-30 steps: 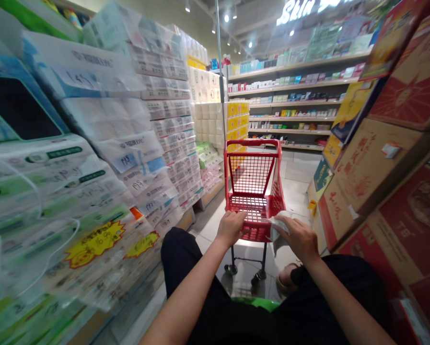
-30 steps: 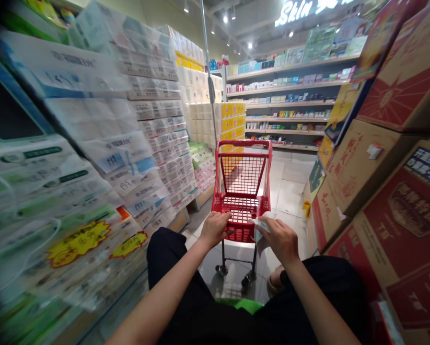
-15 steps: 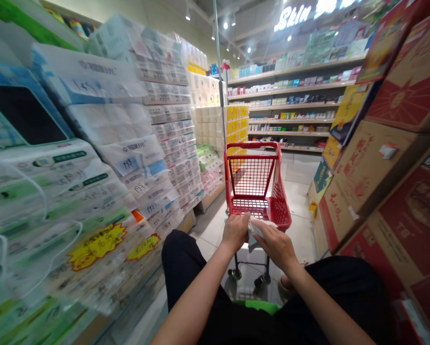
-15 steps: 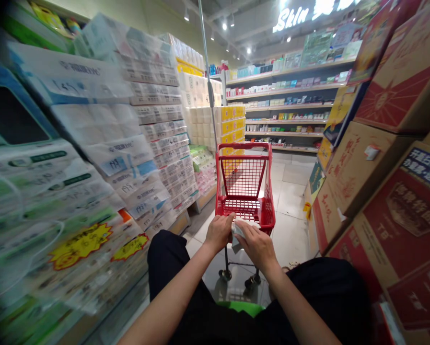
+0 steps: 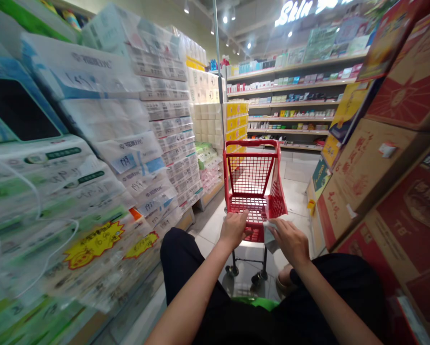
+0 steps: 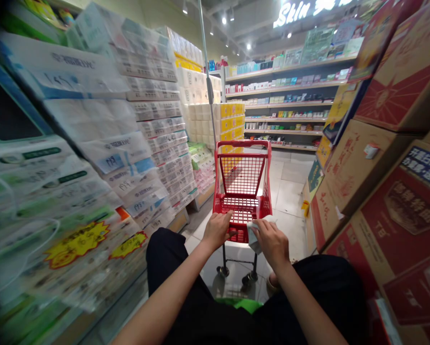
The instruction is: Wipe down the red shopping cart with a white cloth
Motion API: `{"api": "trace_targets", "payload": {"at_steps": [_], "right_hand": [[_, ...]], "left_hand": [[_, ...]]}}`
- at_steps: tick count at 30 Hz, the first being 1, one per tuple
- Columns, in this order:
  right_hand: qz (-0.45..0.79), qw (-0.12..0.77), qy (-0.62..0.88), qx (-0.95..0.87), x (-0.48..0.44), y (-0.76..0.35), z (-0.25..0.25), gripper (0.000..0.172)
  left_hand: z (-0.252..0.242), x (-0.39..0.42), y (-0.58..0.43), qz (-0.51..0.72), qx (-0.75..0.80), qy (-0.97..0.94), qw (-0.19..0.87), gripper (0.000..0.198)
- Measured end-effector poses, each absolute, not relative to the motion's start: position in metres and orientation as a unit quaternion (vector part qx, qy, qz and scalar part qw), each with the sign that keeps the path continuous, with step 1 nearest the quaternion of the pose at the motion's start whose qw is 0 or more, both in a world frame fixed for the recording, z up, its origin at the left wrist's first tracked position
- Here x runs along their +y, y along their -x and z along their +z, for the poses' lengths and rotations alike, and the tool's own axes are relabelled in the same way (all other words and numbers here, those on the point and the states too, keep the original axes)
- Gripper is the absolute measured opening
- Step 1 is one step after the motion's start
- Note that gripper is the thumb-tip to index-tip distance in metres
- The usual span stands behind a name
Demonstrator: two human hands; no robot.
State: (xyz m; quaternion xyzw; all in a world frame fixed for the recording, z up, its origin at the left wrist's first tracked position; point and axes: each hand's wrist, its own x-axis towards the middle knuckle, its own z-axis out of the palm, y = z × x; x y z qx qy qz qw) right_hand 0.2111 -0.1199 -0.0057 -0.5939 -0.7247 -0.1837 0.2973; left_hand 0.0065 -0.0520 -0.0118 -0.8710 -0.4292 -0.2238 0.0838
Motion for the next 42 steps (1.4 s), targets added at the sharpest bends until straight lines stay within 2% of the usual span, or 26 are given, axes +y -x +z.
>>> {"api": "trace_targets", "payload": {"at_steps": [3, 7, 10, 13, 15, 18, 24, 29, 36, 42], "right_hand": [[-0.167, 0.290, 0.579, -0.744, -0.117, -0.183, -0.007, 0.028], [-0.118, 0.291, 0.510, -0.801, -0.118, -0.156, -0.004, 0.041], [-0.069, 0.314, 0.480, -0.816, -0.120, -0.167, 0.007, 0.041], [-0.099, 0.348, 0.510, -0.780, -0.117, -0.198, 0.017, 0.037], [-0.144, 0.348, 0.532, -0.759, -0.112, -0.214, 0.018, 0.033], [-0.158, 0.316, 0.521, -0.777, -0.103, -0.218, 0.007, 0.028], [-0.121, 0.334, 0.516, -0.780, -0.099, -0.204, -0.018, 0.027], [-0.114, 0.307, 0.480, -0.814, -0.097, -0.223, -0.014, 0.026], [-0.115, 0.325, 0.467, -0.814, -0.092, -0.243, -0.011, 0.029], [-0.159, 0.305, 0.506, -0.791, -0.091, -0.217, 0.003, 0.026]], "left_hand": [[-0.011, -0.049, -0.002, -0.217, -0.435, 0.870, 0.081, 0.074], [-0.004, -0.047, 0.014, -0.224, -0.413, 0.881, 0.051, 0.073], [0.008, -0.050, 0.031, -0.256, -0.366, 0.895, 0.010, 0.061], [0.020, -0.057, 0.038, -0.311, -0.355, 0.881, -0.024, 0.045], [0.022, -0.063, 0.031, -0.334, -0.369, 0.867, -0.020, 0.034], [0.013, -0.071, 0.006, -0.298, -0.379, 0.876, 0.031, 0.022], [-0.005, -0.070, -0.028, -0.217, -0.382, 0.890, 0.124, 0.033], [0.001, -0.059, -0.004, -0.207, -0.329, 0.912, 0.135, 0.035], [0.007, -0.039, 0.061, -0.210, -0.299, 0.921, 0.135, 0.029], [0.000, -0.040, 0.050, -0.219, -0.340, 0.906, 0.128, 0.030]]}}
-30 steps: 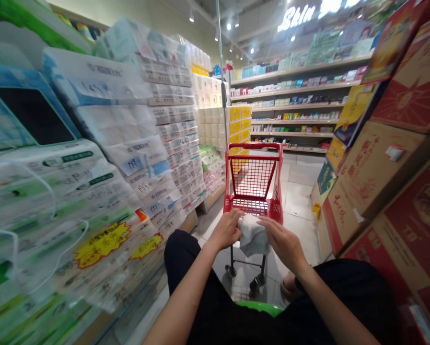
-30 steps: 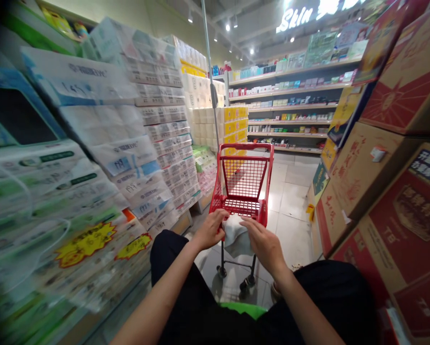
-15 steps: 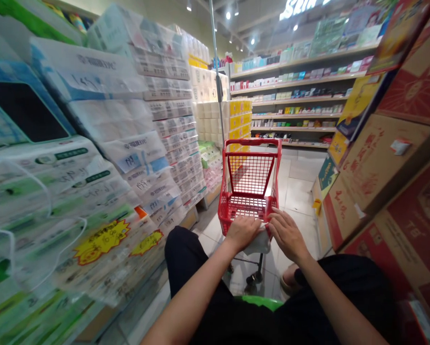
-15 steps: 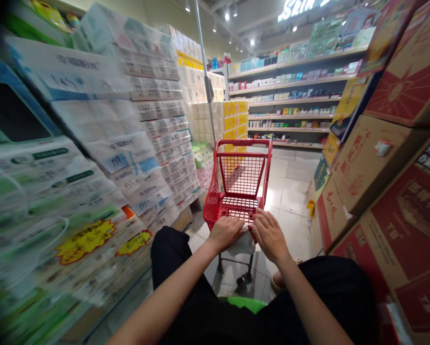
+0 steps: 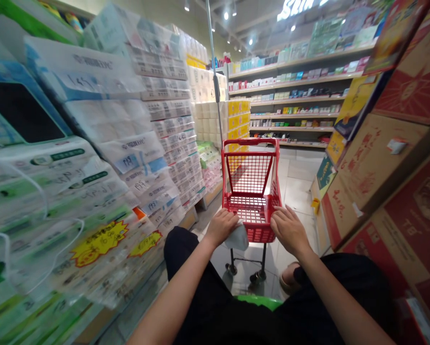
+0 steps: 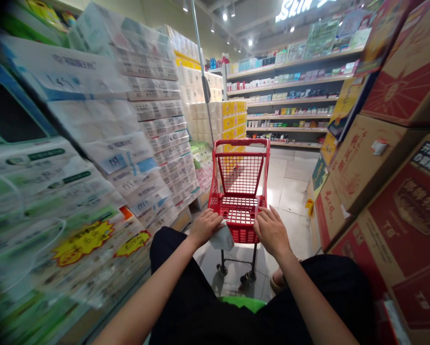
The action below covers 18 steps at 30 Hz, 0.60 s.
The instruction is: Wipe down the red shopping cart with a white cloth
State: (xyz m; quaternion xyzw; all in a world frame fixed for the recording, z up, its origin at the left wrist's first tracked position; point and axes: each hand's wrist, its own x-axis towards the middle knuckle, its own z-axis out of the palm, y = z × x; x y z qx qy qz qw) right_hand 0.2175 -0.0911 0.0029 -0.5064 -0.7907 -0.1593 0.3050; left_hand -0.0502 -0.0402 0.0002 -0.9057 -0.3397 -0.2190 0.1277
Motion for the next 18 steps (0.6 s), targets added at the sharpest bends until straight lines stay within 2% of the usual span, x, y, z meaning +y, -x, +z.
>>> {"api": "trace_targets", "payload": {"at_steps": [5, 10, 18], "right_hand": [[-0.179, 0.266, 0.509, -0.799, -0.092, -0.172, 0.006, 0.025], [-0.181, 0.273, 0.513, -0.794, -0.099, -0.162, 0.001, 0.031], [-0.181, 0.262, 0.477, -0.819, -0.111, -0.175, -0.001, 0.027]], "left_hand": [[0.001, -0.055, 0.029, -0.205, -0.341, 0.906, 0.145, 0.031], [-0.005, -0.068, 0.014, -0.215, -0.333, 0.906, 0.145, 0.034], [0.003, -0.054, 0.047, -0.182, -0.212, 0.956, 0.091, 0.030]]}}
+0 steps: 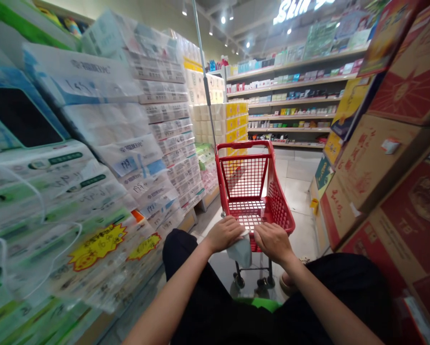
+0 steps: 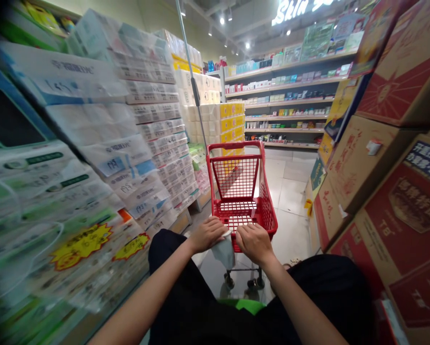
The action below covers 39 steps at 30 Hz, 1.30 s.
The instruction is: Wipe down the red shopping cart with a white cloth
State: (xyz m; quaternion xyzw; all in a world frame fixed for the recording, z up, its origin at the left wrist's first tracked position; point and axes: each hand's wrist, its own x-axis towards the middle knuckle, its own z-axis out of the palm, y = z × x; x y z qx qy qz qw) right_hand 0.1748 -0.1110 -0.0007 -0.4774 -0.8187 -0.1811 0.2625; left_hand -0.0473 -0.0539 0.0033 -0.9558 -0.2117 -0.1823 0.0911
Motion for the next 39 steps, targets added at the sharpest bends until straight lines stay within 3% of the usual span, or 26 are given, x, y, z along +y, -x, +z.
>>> {"api": "trace_targets", "payload": {"at_steps": [7, 16, 19, 23, 30, 39], "right_hand": [[-0.177, 0.260, 0.481, -0.818, -0.108, -0.171, -0.002, 0.024], [-0.164, 0.253, 0.493, -0.816, -0.111, -0.172, -0.004, 0.022], [-0.166, 0.261, 0.493, -0.813, -0.112, -0.173, -0.005, 0.021], [-0.167, 0.268, 0.495, -0.810, -0.111, -0.173, -0.007, 0.021], [-0.159, 0.258, 0.498, -0.812, -0.111, -0.172, -0.008, 0.019], [-0.160, 0.263, 0.501, -0.809, -0.111, -0.171, -0.008, 0.021]], "left_hand": [[0.027, -0.025, 0.070, -0.162, -0.240, 0.955, 0.058, 0.035], [0.031, 0.019, 0.062, -0.287, -0.448, 0.845, 0.064, 0.030], [0.030, 0.023, 0.055, -0.311, -0.502, 0.806, 0.020, 0.030], [0.024, -0.005, 0.041, -0.313, -0.470, 0.823, -0.063, 0.031], [0.025, -0.071, 0.032, -0.324, -0.411, 0.849, -0.068, 0.030], [0.017, -0.007, 0.044, -0.326, -0.406, 0.854, -0.013, 0.038]]}}
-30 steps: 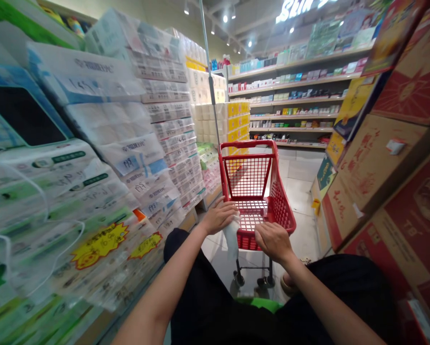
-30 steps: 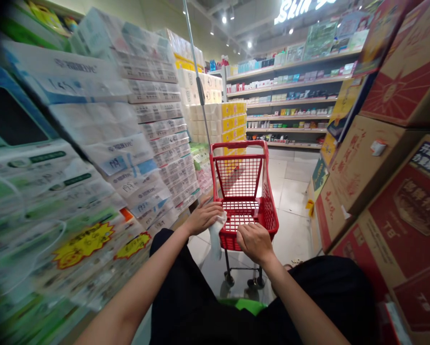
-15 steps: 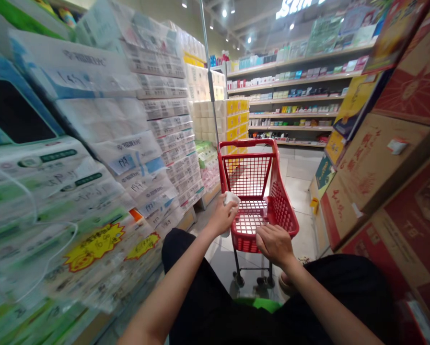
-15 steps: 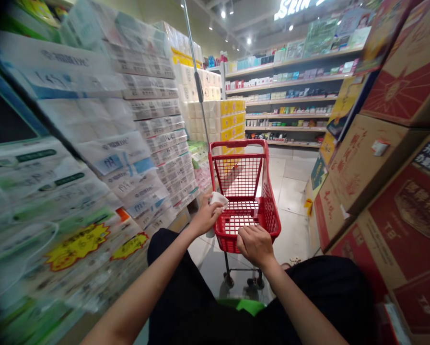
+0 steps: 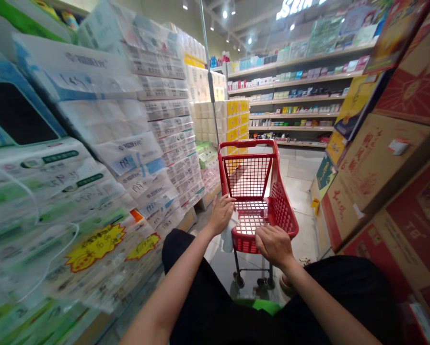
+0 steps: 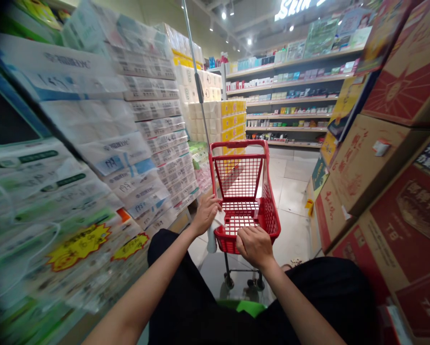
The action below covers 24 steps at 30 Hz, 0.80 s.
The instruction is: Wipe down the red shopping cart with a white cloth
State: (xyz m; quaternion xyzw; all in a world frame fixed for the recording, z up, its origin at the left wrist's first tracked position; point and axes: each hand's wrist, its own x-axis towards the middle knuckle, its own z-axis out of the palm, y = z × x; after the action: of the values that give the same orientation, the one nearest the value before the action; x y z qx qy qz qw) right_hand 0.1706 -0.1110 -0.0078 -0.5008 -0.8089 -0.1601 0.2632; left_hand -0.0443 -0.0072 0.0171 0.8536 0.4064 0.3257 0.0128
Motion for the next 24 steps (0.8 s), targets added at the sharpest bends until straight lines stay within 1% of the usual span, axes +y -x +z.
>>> {"api": "trace_targets", "payload": {"at_steps": [3, 7, 11, 14, 17, 22, 24], "right_hand": [[-0.163, 0.264, 0.503, -0.807, -0.109, -0.171, -0.008, 0.022], [-0.164, 0.267, 0.500, -0.807, -0.107, -0.174, -0.007, 0.021], [-0.159, 0.272, 0.504, -0.804, -0.106, -0.178, -0.006, 0.022], [-0.155, 0.272, 0.509, -0.802, -0.107, -0.183, -0.006, 0.023], [-0.147, 0.266, 0.509, -0.805, -0.109, -0.187, -0.006, 0.023], [-0.147, 0.268, 0.502, -0.809, -0.115, -0.191, -0.006, 0.022], [-0.146, 0.268, 0.501, -0.810, -0.115, -0.191, -0.005, 0.022]], "left_hand": [[0.012, -0.005, 0.042, 0.324, 0.376, -0.868, 0.015, 0.042], [0.006, -0.034, 0.034, 0.318, 0.338, -0.886, 0.001, 0.036], [0.001, -0.067, 0.016, 0.311, 0.366, -0.876, -0.044, 0.027], [0.001, -0.076, 0.005, 0.302, 0.377, -0.872, -0.078, 0.025], [0.001, -0.068, 0.009, 0.280, 0.331, -0.897, -0.090, 0.026], [0.000, -0.033, 0.038, 0.214, 0.198, -0.951, -0.106, 0.034], [0.004, -0.017, 0.048, 0.192, 0.179, -0.959, -0.109, 0.036]]}}
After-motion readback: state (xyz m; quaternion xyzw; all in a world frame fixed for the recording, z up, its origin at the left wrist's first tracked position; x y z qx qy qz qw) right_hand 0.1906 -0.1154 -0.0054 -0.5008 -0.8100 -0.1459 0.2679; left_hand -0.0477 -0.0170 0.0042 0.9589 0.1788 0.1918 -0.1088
